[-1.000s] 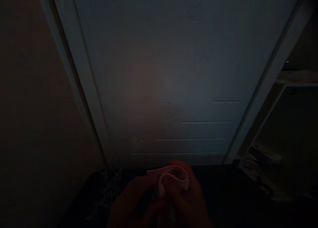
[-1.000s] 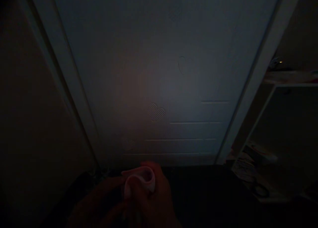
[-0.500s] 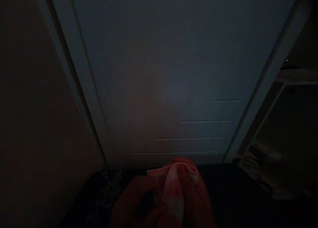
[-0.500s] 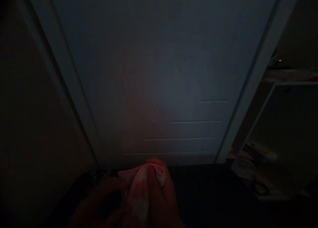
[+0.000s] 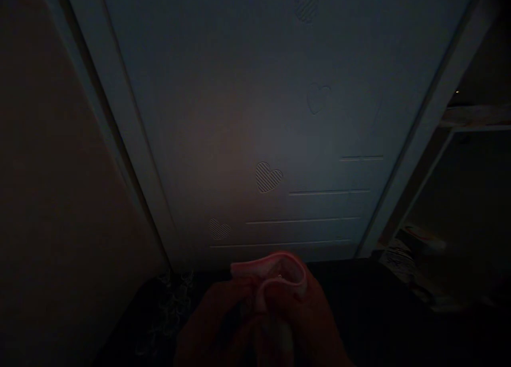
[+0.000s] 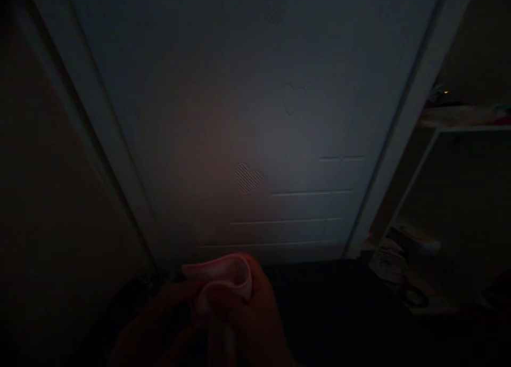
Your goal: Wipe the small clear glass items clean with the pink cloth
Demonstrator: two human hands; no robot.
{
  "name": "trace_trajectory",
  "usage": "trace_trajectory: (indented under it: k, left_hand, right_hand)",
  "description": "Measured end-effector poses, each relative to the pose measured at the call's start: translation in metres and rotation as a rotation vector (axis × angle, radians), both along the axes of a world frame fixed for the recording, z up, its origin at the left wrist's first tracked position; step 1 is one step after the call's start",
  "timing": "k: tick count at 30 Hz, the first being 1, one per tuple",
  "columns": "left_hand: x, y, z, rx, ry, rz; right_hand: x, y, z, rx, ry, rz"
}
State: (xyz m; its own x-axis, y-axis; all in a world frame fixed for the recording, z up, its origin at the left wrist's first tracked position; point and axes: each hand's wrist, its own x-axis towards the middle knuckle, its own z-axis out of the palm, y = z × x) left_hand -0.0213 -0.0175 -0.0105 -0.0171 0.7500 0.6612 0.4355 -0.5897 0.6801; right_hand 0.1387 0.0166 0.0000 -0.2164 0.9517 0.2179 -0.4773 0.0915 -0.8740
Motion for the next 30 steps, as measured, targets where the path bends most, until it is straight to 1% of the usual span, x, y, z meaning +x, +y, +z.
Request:
trace_trajectory:
  k: [3,7,10,13,16,19,21,23,27,30]
  left_hand:
    - [-0.003,0.0,-0.002,-0.023,-0.032,0.019]
    - [-0.006,0.0,-0.001,-0.052,-0.049,0.034]
    - [-0.005,0.0,0.001,-0.047,-0.075,0.025]
    - [-0.003,0.0,0.005,-0.055,-0.08,0.004]
    - [-0.002,-0.001,0.01,-0.044,-0.104,0.001]
    - [-0.003,-0.002,0.011,-0.053,-0.104,0.005]
    - [-0.005,-0.002,0.01,-0.066,-0.088,-0.005]
    - [-0.007,-0.002,0.008,-0.044,-0.099,-0.008]
    - [-0.011,-0.003,0.004,0.005,-0.078,0.011]
    - [-0.014,-0.002,0.003,0.02,-0.037,0.037]
  right_hand:
    - [0.0,0.0,0.003,0.015,-0.008,-0.016]
    - [0.007,0.0,-0.001,0.048,-0.108,-0.052]
    - [0.015,0.0,-0.003,0.093,-0.151,-0.01]
    - [0.02,0.0,0.001,0.115,-0.218,0.036]
    - [0.021,-0.003,0.006,0.096,-0.245,0.007]
    - [0.017,-0.006,0.009,0.074,-0.243,-0.056]
    - [0.013,-0.008,0.01,0.089,-0.22,-0.1]
    - [0.01,-0.01,0.012,0.103,-0.191,-0.116]
    - [0.007,-0.012,0.02,0.055,-0.149,-0.078]
    - [0.008,-0.011,0.02,0.077,-0.097,-0.035]
